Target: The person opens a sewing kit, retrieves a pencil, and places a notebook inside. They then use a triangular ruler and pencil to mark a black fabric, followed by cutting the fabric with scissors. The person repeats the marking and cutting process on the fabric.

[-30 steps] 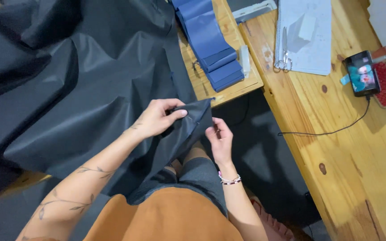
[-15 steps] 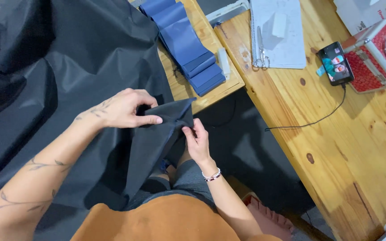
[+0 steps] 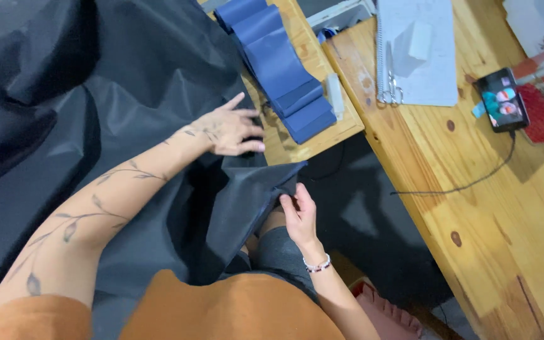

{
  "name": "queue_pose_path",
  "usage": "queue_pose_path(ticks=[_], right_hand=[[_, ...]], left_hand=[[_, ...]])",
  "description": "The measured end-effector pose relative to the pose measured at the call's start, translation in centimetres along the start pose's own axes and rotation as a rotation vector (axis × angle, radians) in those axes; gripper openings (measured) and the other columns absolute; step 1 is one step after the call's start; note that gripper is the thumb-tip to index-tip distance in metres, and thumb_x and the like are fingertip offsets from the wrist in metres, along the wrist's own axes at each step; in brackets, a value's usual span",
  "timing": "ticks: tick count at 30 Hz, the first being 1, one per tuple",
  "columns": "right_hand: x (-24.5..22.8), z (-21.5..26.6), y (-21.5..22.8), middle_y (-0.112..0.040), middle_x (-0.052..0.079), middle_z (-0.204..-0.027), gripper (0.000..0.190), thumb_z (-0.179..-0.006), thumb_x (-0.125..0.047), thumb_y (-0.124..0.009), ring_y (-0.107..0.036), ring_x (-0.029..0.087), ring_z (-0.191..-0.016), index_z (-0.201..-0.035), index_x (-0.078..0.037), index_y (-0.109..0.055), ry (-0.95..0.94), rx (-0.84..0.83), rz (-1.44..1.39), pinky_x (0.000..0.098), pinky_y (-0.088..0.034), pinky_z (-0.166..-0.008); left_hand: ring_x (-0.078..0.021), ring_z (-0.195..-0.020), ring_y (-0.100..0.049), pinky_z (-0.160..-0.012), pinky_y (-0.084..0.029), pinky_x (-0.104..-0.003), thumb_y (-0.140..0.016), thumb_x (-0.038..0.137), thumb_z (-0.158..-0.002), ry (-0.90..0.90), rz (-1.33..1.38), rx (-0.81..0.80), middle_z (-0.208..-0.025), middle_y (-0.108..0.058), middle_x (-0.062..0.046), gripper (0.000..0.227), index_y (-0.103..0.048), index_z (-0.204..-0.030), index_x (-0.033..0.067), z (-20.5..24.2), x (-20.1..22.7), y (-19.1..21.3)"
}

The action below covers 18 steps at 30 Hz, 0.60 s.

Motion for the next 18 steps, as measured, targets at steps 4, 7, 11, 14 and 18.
queue_pose_path(ticks=[4, 7, 11, 14, 18], right_hand=[[4.1, 1.3, 1.1, -0.055, 0.002, -0.064, 0.018, -0.105, -0.017, -0.058, -0.050, 0.008, -0.061, -0.088, -0.012, -0.054, 0.054, 0.046, 0.062, 0.0254, -0.046, -0.058], [4.1, 0.4, 0.5, -0.050, -0.001, -0.063, 0.018, -0.105, -0.018, -0.056, -0.047, 0.009, -0.056, -0.089, -0.011, -0.054, 0.103, 0.044, 0.082, 0.0258, -0.045, -0.054], [8.1, -0.9, 0.2, -0.051, 0.002, -0.065, 0.016, -0.106, -0.018, -0.053, -0.046, 0.011, -0.058, -0.092, -0.010, -0.054, 0.110, 0.046, 0.095, 0.0267, -0.046, -0.055], [10.6, -2.3, 0.0, -0.052, 0.003, -0.064, 0.014, -0.106, -0.017, -0.051, -0.047, 0.011, -0.059, -0.094, -0.010, -0.052, 0.056, 0.022, 0.130, 0.0268, -0.046, -0.056], [11.1, -5.3, -1.2, -0.057, 0.018, -0.072, 0.008, -0.105, -0.004, -0.046, -0.049, 0.013, -0.079, -0.100, 0.001, -0.050, -0.111, -0.003, 0.116, 0.0327, -0.049, -0.066]], left_hand=[[-0.0124, -0.119, -0.068, -0.131, 0.001, -0.048, -0.019, 0.080, -0.098, 0.128, -0.039, -0.274, -0.092, -0.080, 0.000, 0.062, -0.066, -0.118, 0.0455, 3.9, -1.1, -0.5], [-0.0143, -0.123, -0.067, -0.132, -0.012, -0.046, -0.019, 0.077, -0.097, 0.277, 0.081, -0.482, -0.105, -0.080, 0.003, 0.062, -0.068, -0.121, 0.0477, 8.7, -3.0, -2.6], [-0.0167, -0.121, -0.068, -0.125, -0.030, -0.042, -0.032, 0.086, -0.086, 0.441, 0.111, -0.668, -0.110, -0.079, 0.006, 0.063, -0.070, -0.120, 0.0485, 15.2, -5.5, -4.9], [-0.0164, -0.118, -0.069, -0.117, -0.044, -0.038, -0.050, 0.074, -0.088, 0.479, 0.133, -0.663, -0.106, -0.079, 0.005, 0.050, -0.072, -0.115, 0.0388, 17.6, -6.6, -6.1], [-0.0297, -0.122, -0.067, -0.110, -0.050, -0.044, -0.054, 0.045, -0.099, 0.695, 0.510, -0.550, -0.115, -0.076, -0.008, 0.036, -0.074, -0.112, 0.0181, 20.9, -7.6, -2.7]])
Point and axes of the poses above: each hand's wrist, its own z-axis away from the middle knuckle, its own y-axis out of the back of the hand, x = y × z, the point moved 7 cm from there along -z, towards the middle knuckle
